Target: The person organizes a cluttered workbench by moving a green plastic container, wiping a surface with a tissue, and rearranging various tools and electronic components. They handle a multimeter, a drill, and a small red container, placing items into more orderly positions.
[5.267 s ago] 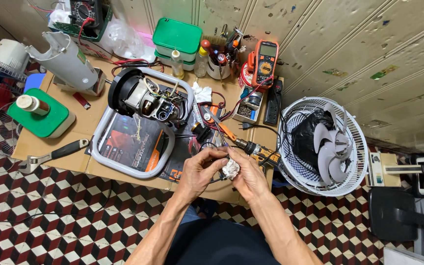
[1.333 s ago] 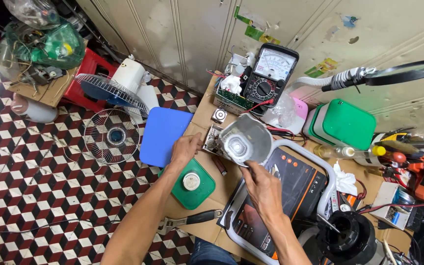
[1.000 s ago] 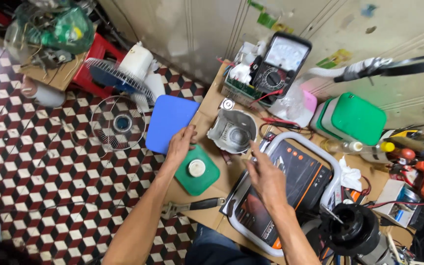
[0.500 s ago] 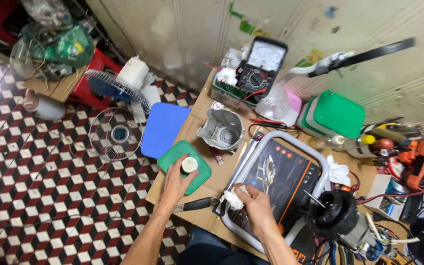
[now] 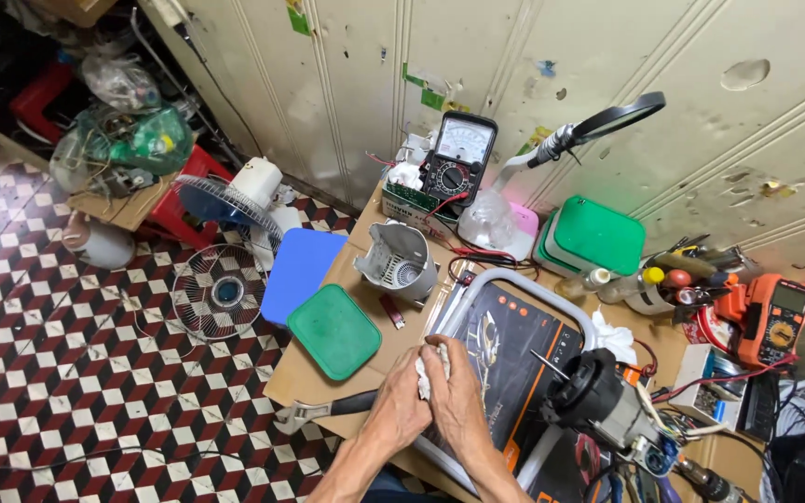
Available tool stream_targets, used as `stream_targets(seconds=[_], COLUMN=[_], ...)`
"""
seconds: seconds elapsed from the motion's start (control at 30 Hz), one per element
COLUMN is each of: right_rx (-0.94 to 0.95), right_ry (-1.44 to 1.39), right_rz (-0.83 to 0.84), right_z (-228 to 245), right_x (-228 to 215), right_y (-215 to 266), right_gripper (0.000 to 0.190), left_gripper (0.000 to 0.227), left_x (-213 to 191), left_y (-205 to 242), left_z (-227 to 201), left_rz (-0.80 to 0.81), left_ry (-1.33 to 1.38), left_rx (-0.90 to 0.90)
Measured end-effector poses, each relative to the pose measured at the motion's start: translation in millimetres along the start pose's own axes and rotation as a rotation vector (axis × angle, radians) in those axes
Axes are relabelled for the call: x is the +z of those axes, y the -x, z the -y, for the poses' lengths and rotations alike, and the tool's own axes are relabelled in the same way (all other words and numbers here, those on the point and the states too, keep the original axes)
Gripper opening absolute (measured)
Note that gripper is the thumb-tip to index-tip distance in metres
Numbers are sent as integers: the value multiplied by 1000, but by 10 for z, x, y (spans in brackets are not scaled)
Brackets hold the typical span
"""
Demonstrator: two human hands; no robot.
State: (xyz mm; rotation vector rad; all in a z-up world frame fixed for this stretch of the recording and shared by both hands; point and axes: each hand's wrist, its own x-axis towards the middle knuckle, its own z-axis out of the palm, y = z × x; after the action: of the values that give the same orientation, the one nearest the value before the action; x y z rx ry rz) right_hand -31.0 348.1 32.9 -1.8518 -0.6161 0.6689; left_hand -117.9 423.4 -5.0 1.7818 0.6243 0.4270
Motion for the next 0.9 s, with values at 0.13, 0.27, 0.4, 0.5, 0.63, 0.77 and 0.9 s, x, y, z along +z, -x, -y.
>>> stream_targets(seconds=[0.13, 0.27, 0.4, 0.5, 0.63, 0.77, 0.9], right_rx=[163, 151, 39, -36, 92, 70, 8], right_ry=[115, 34, -379, -384, -306, -381, -659], right_rz=[-8, -100, 26, 174, 151, 137, 63], right_z=[-35, -373, -246, -141, -326, -469, -420], right_x=[-160, -218, -399, -497, -501, -524, -501], right_y=[56, 166, 359, 478, 440, 517, 532], right_gripper=[34, 37, 38, 38, 37, 36, 35], left_gripper=[46, 48, 50, 49, 46, 45, 51], left_x=[199, 331, 285, 312, 458, 560, 478], left_y=[203, 383, 494, 588, 684, 821, 904], left_z=[-101, -226, -389, -396, -445, -538, -682], left_rz=[-15, -95, -114, -80, -106, -138, -171], left_ry=[-65, -66, 108, 162, 62, 56, 95], left_rx=[100, 71, -26, -66, -7, -5, 41])
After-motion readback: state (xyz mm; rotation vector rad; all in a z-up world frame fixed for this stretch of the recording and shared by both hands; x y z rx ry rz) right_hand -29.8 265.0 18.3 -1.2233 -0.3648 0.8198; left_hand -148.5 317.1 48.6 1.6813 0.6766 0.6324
